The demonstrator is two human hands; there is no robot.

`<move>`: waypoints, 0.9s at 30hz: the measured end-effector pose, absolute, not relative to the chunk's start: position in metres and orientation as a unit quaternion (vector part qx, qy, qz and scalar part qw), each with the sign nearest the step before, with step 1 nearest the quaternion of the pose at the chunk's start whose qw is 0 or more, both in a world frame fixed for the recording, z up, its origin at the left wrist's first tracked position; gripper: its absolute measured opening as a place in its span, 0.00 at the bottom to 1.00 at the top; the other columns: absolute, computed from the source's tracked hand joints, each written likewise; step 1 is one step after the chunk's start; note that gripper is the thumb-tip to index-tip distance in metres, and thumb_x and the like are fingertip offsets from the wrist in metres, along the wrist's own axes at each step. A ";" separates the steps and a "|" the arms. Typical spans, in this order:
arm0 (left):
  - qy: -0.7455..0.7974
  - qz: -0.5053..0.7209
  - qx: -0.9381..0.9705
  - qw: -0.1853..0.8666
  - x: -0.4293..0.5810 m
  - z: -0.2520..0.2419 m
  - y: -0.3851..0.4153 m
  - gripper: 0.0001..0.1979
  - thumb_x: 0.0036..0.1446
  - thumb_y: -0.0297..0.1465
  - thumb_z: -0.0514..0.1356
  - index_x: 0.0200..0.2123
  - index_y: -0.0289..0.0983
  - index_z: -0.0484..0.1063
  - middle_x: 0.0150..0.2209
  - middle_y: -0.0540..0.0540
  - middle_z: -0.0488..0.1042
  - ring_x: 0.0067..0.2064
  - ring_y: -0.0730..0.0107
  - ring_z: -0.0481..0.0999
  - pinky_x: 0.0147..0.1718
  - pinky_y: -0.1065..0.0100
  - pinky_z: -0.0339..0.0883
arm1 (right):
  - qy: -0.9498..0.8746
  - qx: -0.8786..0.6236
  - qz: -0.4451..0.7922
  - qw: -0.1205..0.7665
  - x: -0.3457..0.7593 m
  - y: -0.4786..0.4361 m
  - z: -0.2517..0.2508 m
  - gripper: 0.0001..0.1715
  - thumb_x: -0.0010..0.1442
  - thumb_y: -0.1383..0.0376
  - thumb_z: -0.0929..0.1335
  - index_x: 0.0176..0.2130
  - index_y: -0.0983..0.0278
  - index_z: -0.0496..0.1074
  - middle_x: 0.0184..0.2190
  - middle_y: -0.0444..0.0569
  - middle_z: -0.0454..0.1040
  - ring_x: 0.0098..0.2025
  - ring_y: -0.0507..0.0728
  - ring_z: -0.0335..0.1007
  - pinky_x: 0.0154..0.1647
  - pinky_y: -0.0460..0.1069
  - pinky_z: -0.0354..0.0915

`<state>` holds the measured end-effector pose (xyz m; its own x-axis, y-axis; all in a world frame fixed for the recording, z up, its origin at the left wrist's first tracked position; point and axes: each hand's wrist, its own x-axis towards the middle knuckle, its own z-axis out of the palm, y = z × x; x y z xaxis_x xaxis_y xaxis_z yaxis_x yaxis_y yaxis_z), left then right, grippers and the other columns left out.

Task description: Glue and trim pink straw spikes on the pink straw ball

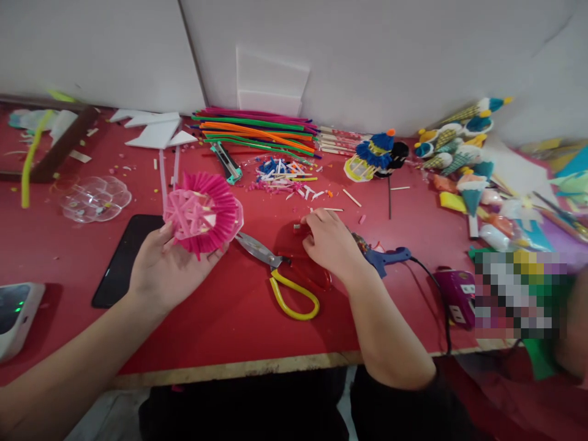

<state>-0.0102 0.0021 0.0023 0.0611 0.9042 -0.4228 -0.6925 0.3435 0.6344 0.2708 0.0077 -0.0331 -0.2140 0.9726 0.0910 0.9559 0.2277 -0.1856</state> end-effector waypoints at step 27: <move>0.394 0.470 0.217 0.759 -0.010 -0.008 -0.013 0.29 0.40 0.39 0.82 0.47 0.46 0.80 0.45 0.53 0.86 0.48 0.64 0.83 0.53 0.63 0.78 | -0.552 -0.445 0.437 0.554 0.183 -0.028 -0.025 0.21 0.60 0.52 0.77 0.38 0.58 0.65 0.29 0.39 0.64 0.27 0.49 0.57 0.25 0.46 0.55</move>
